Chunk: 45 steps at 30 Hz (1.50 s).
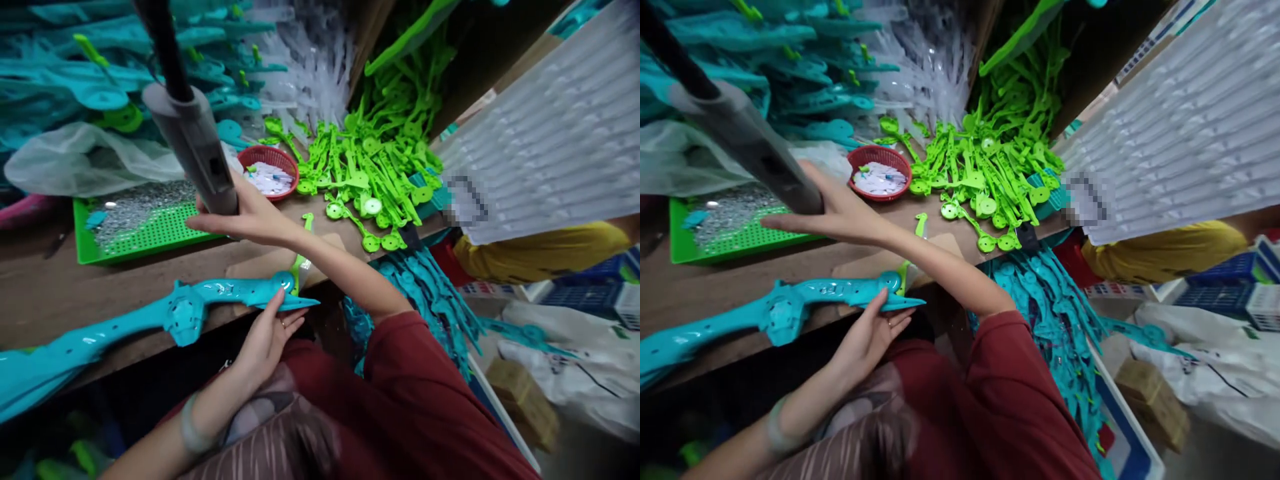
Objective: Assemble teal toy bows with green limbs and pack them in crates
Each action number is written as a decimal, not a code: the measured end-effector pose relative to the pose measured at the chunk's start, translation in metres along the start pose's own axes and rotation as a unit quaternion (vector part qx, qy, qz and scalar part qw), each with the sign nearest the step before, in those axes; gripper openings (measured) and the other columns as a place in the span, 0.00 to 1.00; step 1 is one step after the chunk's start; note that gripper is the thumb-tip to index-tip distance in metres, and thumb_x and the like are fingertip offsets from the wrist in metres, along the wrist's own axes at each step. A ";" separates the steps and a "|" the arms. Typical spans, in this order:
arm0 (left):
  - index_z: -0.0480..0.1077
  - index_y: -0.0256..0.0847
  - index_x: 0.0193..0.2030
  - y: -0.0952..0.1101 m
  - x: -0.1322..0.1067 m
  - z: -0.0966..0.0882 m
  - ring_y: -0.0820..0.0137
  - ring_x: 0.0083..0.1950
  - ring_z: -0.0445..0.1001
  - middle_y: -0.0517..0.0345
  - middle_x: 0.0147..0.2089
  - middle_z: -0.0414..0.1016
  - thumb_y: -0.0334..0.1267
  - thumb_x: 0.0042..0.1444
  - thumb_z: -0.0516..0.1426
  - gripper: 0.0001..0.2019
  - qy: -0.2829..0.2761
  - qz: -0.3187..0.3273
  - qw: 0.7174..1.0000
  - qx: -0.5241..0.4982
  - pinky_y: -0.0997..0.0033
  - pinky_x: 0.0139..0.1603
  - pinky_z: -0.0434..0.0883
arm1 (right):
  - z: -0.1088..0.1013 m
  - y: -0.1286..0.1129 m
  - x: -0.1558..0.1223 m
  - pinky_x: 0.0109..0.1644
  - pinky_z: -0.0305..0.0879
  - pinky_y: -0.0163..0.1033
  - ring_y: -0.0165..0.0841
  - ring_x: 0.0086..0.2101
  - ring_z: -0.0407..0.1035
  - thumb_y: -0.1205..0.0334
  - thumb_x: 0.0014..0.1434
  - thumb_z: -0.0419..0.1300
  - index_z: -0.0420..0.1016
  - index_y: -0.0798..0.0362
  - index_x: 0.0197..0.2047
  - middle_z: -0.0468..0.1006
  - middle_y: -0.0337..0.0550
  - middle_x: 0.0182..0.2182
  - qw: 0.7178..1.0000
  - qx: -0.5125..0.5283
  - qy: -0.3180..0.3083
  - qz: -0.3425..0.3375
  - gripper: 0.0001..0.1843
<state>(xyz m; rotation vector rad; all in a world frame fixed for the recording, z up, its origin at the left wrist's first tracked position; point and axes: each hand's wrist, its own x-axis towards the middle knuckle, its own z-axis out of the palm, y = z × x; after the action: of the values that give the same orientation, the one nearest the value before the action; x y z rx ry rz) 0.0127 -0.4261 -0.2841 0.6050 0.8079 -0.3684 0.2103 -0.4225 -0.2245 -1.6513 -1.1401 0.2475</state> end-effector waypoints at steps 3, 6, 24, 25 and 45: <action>0.76 0.37 0.41 -0.002 -0.008 -0.002 0.61 0.43 0.82 0.50 0.39 0.84 0.53 0.47 0.70 0.23 0.047 0.062 0.996 0.033 0.69 0.39 0.77 | -0.036 -0.017 -0.043 0.65 0.64 0.51 0.39 0.61 0.62 0.46 0.68 0.53 0.51 0.59 0.67 0.65 0.56 0.62 0.985 -0.152 -0.074 -0.021 0.34; 0.77 0.35 0.46 -0.007 -0.023 -0.015 0.59 0.43 0.82 0.47 0.41 0.84 0.53 0.45 0.71 0.27 0.054 0.063 0.995 0.058 0.69 0.37 0.78 | -0.064 -0.027 -0.101 0.66 0.61 0.60 0.48 0.63 0.59 0.55 0.63 0.62 0.60 0.56 0.65 0.66 0.56 0.62 0.912 -0.290 -0.287 -0.046 0.31; 0.77 0.43 0.46 -0.008 -0.055 -0.046 0.54 0.49 0.79 0.54 0.42 0.82 0.55 0.50 0.64 0.22 0.100 0.082 0.987 0.096 0.52 0.54 0.77 | 0.025 -0.065 -0.225 0.49 0.76 0.43 0.35 0.44 0.75 0.66 0.64 0.55 0.70 0.60 0.50 0.81 0.51 0.42 0.981 -0.087 0.158 -0.069 0.12; 0.76 0.42 0.48 -0.007 -0.054 -0.044 0.53 0.52 0.78 0.53 0.45 0.82 0.55 0.49 0.65 0.24 0.091 0.073 0.988 0.096 0.51 0.56 0.76 | 0.035 -0.069 -0.233 0.51 0.75 0.44 0.36 0.48 0.75 0.65 0.64 0.55 0.70 0.61 0.52 0.81 0.54 0.45 0.985 -0.052 0.158 -0.048 0.15; 0.76 0.39 0.36 0.002 -0.045 -0.025 0.51 0.51 0.78 0.50 0.43 0.81 0.58 0.44 0.70 0.24 0.072 0.025 0.989 0.123 0.52 0.54 0.76 | 0.064 -0.071 -0.242 0.58 0.67 0.52 0.41 0.54 0.72 0.58 0.60 0.59 0.61 0.51 0.66 0.77 0.54 0.56 0.971 0.102 0.186 0.111 0.31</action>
<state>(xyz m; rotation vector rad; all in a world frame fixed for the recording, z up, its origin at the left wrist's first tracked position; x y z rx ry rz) -0.0292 -0.4055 -0.2620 0.8890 0.8909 -0.3851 0.0029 -0.5701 -0.2800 -1.5596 -0.6288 0.1798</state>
